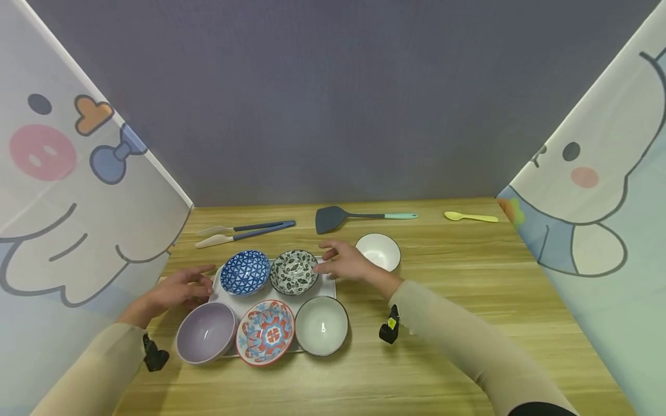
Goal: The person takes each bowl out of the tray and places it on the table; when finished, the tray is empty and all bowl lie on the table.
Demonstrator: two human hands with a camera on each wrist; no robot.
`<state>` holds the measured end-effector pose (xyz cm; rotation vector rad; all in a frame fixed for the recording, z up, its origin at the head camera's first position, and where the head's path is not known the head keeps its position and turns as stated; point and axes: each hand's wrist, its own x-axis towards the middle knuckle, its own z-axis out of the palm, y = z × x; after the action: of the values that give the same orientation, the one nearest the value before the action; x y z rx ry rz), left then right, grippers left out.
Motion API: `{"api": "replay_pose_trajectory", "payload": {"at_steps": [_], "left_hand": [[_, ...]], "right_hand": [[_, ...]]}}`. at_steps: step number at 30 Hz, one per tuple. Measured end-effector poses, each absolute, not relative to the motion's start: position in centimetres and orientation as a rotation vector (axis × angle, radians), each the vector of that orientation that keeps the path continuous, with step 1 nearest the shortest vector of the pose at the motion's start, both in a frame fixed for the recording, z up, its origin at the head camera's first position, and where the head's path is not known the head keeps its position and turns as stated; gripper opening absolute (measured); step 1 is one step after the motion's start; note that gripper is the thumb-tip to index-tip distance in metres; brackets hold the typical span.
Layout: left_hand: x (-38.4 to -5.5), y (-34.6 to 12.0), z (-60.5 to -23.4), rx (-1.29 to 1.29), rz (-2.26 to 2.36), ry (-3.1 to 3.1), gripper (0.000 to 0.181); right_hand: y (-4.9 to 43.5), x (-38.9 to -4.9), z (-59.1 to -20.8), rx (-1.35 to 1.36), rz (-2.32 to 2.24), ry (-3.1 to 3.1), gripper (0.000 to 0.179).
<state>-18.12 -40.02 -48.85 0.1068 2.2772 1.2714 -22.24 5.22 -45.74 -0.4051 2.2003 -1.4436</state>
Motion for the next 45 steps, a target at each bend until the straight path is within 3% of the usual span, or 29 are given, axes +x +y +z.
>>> {"api": "replay_pose_trajectory", "payload": {"at_steps": [10, 27, 37, 45], "left_hand": [[-18.3, -39.5, -48.8, 0.102, 1.236, 2.342, 0.071], [-17.7, -39.3, -50.1, 0.034, 1.297, 2.355, 0.069], [-17.6, -39.0, -49.9, 0.023, 1.289, 2.366, 0.068], [-17.8, -39.0, -49.6, 0.007, 1.272, 2.364, 0.068]], "right_hand": [[3.7, -22.0, -47.0, -0.390, -1.408, 2.187, 0.077], [3.2, -21.4, -48.2, -0.333, -1.549, 2.023, 0.074], [3.1, -20.8, -48.6, -0.178, -1.712, 1.828, 0.059], [3.0, -20.5, -48.8, -0.104, -1.770, 1.790, 0.056]]}}
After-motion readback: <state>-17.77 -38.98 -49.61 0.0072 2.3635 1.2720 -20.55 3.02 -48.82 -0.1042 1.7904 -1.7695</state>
